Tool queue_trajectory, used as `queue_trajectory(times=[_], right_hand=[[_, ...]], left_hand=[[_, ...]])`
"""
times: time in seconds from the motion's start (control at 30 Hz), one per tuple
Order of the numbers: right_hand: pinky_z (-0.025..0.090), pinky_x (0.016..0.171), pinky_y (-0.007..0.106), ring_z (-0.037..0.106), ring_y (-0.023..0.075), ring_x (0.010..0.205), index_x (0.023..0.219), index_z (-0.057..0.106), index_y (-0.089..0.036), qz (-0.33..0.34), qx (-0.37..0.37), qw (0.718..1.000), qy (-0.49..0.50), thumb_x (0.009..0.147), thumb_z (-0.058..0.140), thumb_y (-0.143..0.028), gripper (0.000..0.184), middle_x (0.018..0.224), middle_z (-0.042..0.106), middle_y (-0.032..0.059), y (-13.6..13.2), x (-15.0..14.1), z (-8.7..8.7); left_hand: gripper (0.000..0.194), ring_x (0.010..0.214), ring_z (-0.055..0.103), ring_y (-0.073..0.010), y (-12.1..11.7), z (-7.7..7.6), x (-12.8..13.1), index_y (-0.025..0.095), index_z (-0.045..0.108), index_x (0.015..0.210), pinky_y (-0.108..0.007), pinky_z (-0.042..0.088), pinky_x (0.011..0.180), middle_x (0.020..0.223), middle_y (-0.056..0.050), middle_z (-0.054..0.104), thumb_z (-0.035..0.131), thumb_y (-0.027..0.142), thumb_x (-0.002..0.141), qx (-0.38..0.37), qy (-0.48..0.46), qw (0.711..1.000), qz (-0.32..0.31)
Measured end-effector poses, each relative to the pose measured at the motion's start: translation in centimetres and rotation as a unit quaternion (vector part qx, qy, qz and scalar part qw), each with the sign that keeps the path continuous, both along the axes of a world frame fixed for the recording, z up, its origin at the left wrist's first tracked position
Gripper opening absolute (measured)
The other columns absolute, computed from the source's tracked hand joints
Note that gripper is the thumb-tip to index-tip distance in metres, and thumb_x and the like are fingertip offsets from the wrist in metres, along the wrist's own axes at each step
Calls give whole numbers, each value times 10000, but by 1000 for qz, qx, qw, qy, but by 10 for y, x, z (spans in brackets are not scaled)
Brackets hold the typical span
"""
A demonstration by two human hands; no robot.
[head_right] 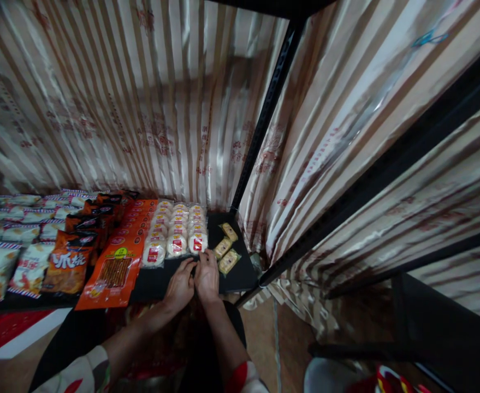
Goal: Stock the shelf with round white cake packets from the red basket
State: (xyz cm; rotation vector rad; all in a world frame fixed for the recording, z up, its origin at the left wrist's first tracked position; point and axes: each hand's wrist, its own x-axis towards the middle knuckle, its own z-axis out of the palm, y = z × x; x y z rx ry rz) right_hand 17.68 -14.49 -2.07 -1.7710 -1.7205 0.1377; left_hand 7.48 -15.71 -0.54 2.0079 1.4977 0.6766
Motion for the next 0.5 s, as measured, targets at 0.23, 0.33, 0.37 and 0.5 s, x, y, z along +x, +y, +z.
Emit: queue_trajectory(times=[0.23, 0.33, 0.37, 0.5], right_hand=[[430, 929, 290, 518, 160, 1056, 1073, 606, -124, 38, 1, 998, 52, 764, 328, -42, 424, 1143, 540, 119, -25, -17, -1], [426, 933, 280, 525, 152, 1046, 1068, 610, -132, 39, -4, 996, 79, 756, 318, -38, 438, 1129, 554, 109, -38, -27, -3], [422, 935, 277, 526, 149, 1043, 1069, 609, -135, 41, -5, 995, 85, 755, 314, -38, 442, 1123, 559, 105, -42, -30, -5], [424, 923, 272, 535, 142, 1017, 1043, 621, -161, 66, -2, 993, 100, 735, 317, -31, 451, 1059, 592, 83, -60, -45, -21]], left_hand=[[424, 1025, 506, -167, -27, 1, -15, 126, 545, 1094, -267, 389, 938, 1062, -90, 586, 344, 49, 728, 15, -9, 1000, -1], [426, 1013, 506, -168, -39, -4, -24, 140, 532, 1113, -278, 387, 936, 1058, -85, 589, 346, 63, 738, 18, -7, 1000, -8], [425, 1010, 506, -169, -44, -6, -27, 146, 528, 1118, -283, 387, 935, 1058, -82, 589, 348, 70, 741, 20, -7, 1000, -10], [381, 988, 515, -188, -61, -20, -44, 138, 536, 1090, -306, 403, 913, 1033, -99, 594, 353, 117, 757, 29, -20, 999, -29]])
